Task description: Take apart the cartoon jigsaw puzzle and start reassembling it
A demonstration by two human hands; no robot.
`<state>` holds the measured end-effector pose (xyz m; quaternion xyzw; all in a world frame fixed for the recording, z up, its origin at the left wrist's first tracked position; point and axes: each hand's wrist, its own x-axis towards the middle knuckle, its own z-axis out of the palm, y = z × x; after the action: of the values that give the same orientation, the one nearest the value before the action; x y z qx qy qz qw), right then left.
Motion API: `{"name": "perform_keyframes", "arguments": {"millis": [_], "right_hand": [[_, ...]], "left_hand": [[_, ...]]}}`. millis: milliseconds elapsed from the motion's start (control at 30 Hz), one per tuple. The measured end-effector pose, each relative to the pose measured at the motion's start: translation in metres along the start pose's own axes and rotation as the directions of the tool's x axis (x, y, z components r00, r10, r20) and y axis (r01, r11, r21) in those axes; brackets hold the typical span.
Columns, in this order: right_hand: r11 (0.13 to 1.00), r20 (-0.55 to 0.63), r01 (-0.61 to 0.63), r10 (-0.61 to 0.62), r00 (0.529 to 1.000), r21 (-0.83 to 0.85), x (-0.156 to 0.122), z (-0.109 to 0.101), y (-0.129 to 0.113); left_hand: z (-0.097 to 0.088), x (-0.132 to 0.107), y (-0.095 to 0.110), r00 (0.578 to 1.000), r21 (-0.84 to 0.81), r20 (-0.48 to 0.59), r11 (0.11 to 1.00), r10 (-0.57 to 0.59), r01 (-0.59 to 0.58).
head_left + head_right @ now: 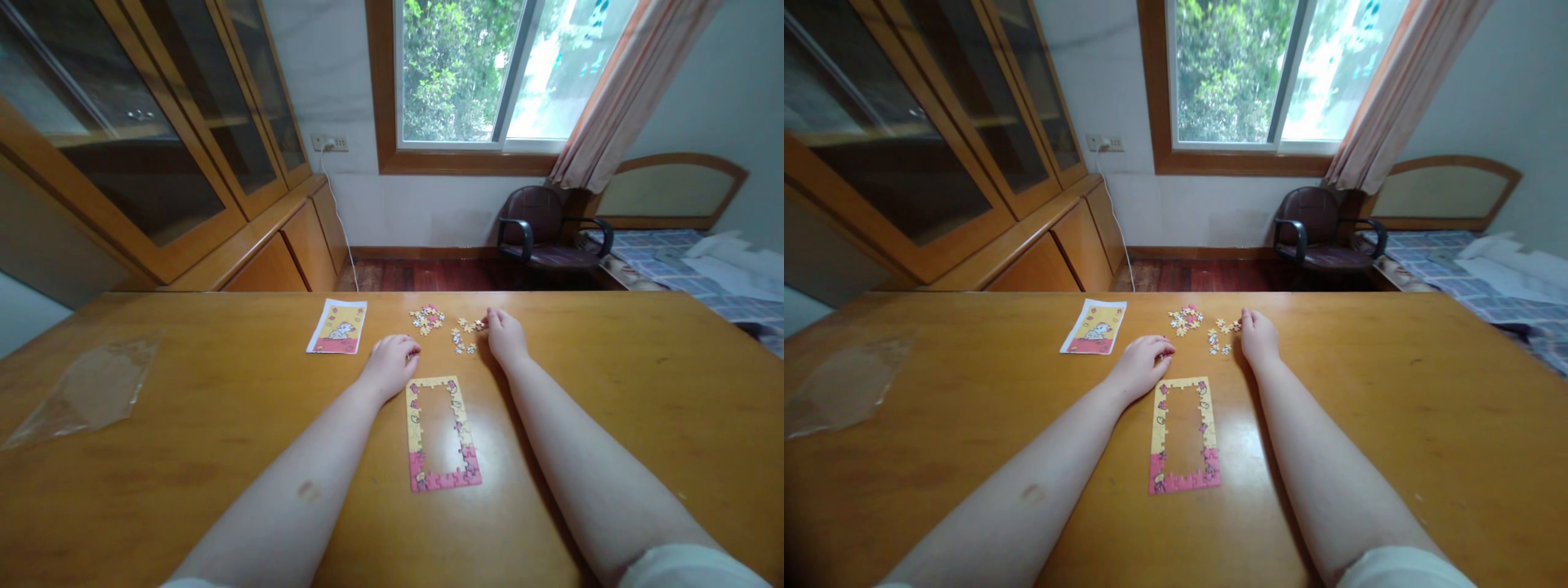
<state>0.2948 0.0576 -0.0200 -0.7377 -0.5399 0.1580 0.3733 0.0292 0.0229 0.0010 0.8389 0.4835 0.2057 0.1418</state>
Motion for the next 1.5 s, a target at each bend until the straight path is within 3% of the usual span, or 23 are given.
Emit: {"name": "perform_keyframes", "arguments": {"millis": [133, 300, 467, 667, 767, 867, 1133, 1367, 1500], "right_hand": [[0.998, 0.0, -0.06, 0.06, 0.998, -0.012, 0.001, -0.001, 0.002], [0.995, -0.016, 0.002, -0.001, 1.0, 0.102, 0.002, 0.001, 0.003], [0.999, -0.014, -0.028, 0.029, 0.999, 0.043, 0.002, -0.001, 0.002], [0.983, -0.016, 0.096, -0.095, 0.995, 0.159, -0.001, 0.0, -0.001], [0.945, 0.097, 0.245, -0.271, 0.958, 0.219, -0.004, 0.001, -0.005], [0.916, 0.213, 0.366, -0.395, 0.894, 0.163, -0.005, 0.002, -0.009], [0.911, 0.236, 0.412, -0.395, 0.888, -0.025, -0.008, 0.004, -0.014], [0.806, 0.439, 0.576, -0.472, 0.764, -0.136, -0.021, 0.012, -0.025], [0.795, 0.491, 0.585, -0.449, 0.746, -0.161, -0.023, 0.013, -0.029]], "left_hand": [[-0.002, 0.0, 0.002, 1.0, 0.002, 0.006, 1.0, -0.012, 0.012], [-0.003, 0.0, 0.003, 1.0, 0.001, 0.009, 1.0, -0.02, 0.019], [-0.001, 0.0, 0.002, 1.0, 0.002, 0.008, 1.0, -0.018, 0.018], [0.0, 0.0, 0.001, 1.0, 0.0, -0.003, 1.0, -0.008, 0.008], [0.0, 0.0, 0.0, 1.0, -0.002, -0.007, 1.0, -0.001, 0.001], [-0.001, 0.0, 0.001, 1.0, -0.001, -0.005, 1.0, 0.006, -0.006], [0.0, 0.0, 0.0, 1.0, 0.0, -0.013, 1.0, 0.003, -0.003], [0.001, 0.001, 0.0, 1.0, 0.007, -0.016, 1.0, -0.004, 0.004], [0.001, 0.001, 0.001, 1.0, 0.008, -0.01, 1.0, -0.012, 0.012]]}}
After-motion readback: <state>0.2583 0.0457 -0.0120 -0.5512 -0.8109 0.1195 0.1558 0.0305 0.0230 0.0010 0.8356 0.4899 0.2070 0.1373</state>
